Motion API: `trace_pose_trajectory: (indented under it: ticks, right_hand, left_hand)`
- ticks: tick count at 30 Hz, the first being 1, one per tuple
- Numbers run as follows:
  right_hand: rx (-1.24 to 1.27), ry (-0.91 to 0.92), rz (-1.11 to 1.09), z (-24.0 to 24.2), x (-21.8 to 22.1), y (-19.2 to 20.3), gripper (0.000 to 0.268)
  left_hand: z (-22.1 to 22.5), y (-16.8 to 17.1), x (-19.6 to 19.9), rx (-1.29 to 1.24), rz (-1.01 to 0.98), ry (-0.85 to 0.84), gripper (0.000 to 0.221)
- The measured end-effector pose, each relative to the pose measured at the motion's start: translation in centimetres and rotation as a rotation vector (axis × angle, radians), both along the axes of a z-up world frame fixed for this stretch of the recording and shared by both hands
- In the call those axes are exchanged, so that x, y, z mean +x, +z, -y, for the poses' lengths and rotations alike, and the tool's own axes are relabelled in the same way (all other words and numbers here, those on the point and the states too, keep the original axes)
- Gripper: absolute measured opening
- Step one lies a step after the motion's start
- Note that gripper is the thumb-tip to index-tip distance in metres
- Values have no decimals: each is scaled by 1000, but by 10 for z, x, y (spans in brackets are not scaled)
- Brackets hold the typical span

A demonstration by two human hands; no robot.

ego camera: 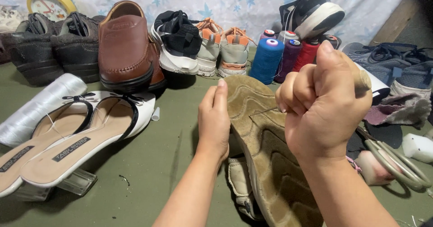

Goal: Repairing a sandal by applying adhesive to the sole and pressing it into place, followed by detail work with an awl.

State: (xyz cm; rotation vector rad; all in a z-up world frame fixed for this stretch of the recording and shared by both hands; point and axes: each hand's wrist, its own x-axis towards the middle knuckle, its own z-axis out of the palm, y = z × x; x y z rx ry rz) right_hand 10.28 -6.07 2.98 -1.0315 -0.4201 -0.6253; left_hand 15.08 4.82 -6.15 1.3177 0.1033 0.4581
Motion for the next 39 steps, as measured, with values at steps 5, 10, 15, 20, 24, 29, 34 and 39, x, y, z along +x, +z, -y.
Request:
trace_pose_trajectory:
  ticks: [5, 10, 15, 20, 24, 29, 34, 39]
  right_hand:
    - [67, -75, 118, 2, 18, 25, 46]
    - [70, -4, 88, 3, 16, 13, 45]
    - [-19, -109, 52, 12, 7, 5, 48]
    - [-95, -50, -130, 34, 16, -24, 40]
    - [-496, -89, -690, 34, -34, -27, 31]
    - [-1022, -279, -846, 54, -55, -34, 29]
    - [-1099, -350, -839, 51, -56, -43, 35]
    - [-559, -460, -762, 81, -64, -52, 30]
  left_hand:
    - [1, 16, -3, 112, 81, -148, 42]
    - [-3, 12, -5, 145, 82, -167, 42]
    - [10, 2, -8, 197, -18, -237, 43]
    - [7, 16, -6, 248, -334, -271, 43]
    - [4, 30, -23, 527, -642, -151, 91]
    - [20, 14, -87, 498, -520, 108, 81]
    - [43, 11, -106, 440, -718, -77, 72]
    - [35, 10, -96, 270, -710, -62, 55]
